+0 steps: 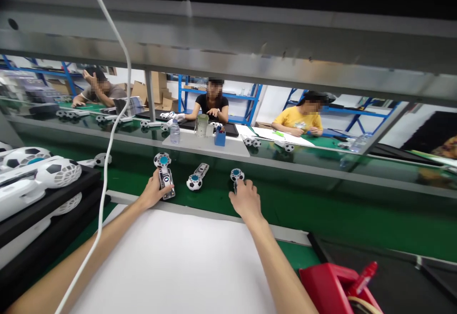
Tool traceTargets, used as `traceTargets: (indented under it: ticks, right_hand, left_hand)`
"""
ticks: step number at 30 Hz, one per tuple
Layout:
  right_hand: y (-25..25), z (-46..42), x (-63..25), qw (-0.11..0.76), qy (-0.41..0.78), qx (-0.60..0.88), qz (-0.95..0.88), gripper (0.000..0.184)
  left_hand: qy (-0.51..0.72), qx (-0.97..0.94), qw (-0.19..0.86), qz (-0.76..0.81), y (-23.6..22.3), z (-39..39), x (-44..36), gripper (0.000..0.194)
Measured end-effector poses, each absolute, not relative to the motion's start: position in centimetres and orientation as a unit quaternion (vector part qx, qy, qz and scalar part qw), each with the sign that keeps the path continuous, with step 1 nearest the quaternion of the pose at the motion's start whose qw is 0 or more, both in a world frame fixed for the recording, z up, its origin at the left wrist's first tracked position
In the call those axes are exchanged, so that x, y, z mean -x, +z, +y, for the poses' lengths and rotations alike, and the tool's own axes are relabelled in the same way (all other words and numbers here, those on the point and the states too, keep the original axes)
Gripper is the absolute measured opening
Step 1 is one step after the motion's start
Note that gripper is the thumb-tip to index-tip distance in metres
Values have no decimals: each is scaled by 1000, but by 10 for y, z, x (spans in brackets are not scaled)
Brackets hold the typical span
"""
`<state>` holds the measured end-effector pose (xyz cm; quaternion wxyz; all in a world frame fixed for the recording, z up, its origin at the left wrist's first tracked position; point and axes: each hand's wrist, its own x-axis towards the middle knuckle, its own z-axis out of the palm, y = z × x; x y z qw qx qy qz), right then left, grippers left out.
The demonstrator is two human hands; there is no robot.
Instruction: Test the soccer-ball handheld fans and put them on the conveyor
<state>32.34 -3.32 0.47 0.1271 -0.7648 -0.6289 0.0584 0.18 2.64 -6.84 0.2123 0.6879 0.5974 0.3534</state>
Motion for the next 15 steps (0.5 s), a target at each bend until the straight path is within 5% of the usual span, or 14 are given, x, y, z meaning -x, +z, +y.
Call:
traceTargets:
  ticks: [4,12,15]
  right_hand:
    - [10,-44,-294,165,116,698,-687,51]
    - [-2,-11,-236,164,176,648,-722,65]
    - [-5,6,-222,177,195,641,-721,52]
  left_hand:
    - [338,-711,192,585,-74,26,-2,84]
    - [335,-760,180,527,-86,31,-1,50]
    - [361,-756,170,519,-87,32,0,44]
